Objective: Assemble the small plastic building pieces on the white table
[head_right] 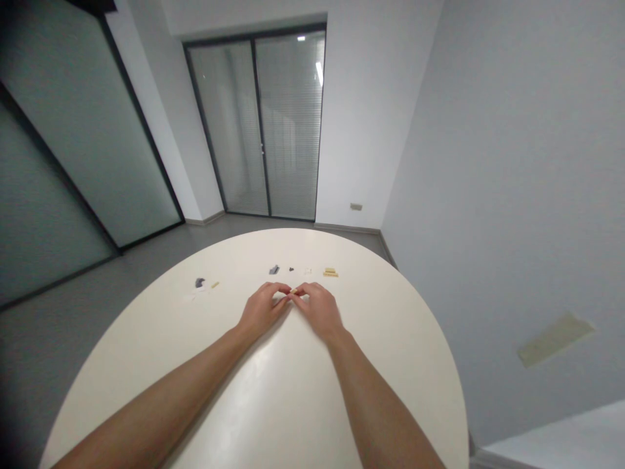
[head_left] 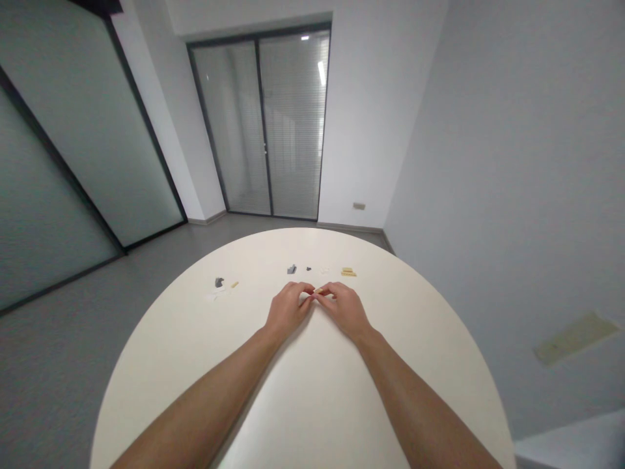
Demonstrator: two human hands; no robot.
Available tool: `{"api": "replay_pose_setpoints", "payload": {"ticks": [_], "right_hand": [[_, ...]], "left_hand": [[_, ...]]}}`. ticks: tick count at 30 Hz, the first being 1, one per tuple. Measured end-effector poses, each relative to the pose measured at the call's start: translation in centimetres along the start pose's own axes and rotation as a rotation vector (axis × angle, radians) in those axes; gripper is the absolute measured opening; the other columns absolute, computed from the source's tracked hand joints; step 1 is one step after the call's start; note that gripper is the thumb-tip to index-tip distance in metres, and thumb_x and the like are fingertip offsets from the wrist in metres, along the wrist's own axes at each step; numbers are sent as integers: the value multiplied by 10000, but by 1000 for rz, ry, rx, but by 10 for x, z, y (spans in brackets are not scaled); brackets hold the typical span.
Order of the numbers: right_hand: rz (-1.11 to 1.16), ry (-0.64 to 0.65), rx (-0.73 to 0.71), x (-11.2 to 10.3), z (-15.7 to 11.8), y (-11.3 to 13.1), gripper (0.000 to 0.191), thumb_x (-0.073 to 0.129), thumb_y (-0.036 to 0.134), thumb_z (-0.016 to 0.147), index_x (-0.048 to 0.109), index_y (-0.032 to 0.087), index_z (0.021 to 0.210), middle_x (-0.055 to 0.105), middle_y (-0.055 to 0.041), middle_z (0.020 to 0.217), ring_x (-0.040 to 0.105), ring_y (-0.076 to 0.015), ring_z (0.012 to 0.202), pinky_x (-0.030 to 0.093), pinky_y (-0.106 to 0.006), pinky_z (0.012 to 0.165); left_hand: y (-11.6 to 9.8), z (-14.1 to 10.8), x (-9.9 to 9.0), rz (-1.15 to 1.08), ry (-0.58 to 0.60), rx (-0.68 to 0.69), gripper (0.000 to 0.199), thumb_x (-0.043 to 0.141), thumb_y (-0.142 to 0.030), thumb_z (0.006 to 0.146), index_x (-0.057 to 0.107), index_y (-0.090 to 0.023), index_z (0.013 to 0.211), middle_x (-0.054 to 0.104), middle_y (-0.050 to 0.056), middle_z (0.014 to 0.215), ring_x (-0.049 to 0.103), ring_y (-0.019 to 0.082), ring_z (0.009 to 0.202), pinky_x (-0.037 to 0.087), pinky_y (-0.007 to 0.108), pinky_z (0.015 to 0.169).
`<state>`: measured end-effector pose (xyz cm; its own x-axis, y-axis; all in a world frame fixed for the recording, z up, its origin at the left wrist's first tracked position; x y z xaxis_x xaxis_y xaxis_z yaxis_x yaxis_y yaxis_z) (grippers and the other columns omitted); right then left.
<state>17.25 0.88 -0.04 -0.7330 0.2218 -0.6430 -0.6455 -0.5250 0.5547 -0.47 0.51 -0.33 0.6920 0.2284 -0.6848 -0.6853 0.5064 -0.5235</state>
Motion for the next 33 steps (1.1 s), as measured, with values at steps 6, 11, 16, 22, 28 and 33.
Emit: {"api": "replay_pose_setpoints", "payload": {"ticks": [6, 11, 16, 22, 28, 33], "right_hand": [[-1, 5, -10, 2, 0, -3, 189, 619, 404, 924, 724, 250, 895, 720, -40, 916, 655, -188, 892, 501, -331, 823], [-12, 5, -13, 3, 0, -3, 154, 622, 371, 925, 738, 272, 951, 720, -37, 947, 653, -193, 933, 508, -341, 853], [-20, -3, -26, 3, 0, -2, 141, 622, 353, 923, 722, 263, 964, 722, -39, 969, 642, -203, 965, 510, -359, 867], [26, -35, -17, 2, 0, -1, 142, 625, 332, 913, 685, 272, 1026, 718, -25, 995, 639, -193, 961, 515, -345, 862], [43, -65, -42, 2, 0, -2, 205, 615, 311, 911, 674, 275, 1104, 715, -33, 1052, 634, -192, 993, 528, -339, 859], [33, -88, -8, 4, 0, -5, 195, 597, 360, 921, 682, 260, 1065, 713, -43, 1032, 641, -201, 971, 526, -355, 874]], "left_hand": [[3, 0, 2, 19, 12, -32, 146, 586, -229, 902, 681, -244, 1011, 694, 25, 1002, 646, 185, 974, 516, 325, 886], [3, 0, 1, 22, 17, -46, 141, 590, -225, 901, 678, -257, 1006, 689, 16, 995, 651, 184, 968, 516, 318, 876], [2, 0, 1, 21, 16, -40, 148, 594, -213, 893, 682, -256, 1005, 689, 20, 986, 653, 184, 967, 515, 310, 867], [1, 0, 0, 36, 12, -55, 154, 600, -200, 889, 696, -264, 991, 679, 20, 975, 659, 183, 932, 522, 311, 847], [3, 1, 2, 29, 4, 19, 191, 568, -161, 909, 690, -249, 1027, 710, 18, 1005, 625, 186, 1010, 507, 312, 882], [6, 2, 4, 35, 6, 65, 204, 545, -169, 931, 680, -249, 1060, 717, 12, 1034, 598, 193, 1033, 491, 337, 916]]}}
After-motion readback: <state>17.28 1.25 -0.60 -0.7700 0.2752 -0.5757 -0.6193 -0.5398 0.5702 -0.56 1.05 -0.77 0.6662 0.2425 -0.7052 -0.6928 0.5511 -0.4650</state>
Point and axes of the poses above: each hand's wrist, its own z-axis towards the middle knuckle, its own x-axis out of the palm, y = z × x, the point moved 1 cm from there along z, towards the middle knuckle
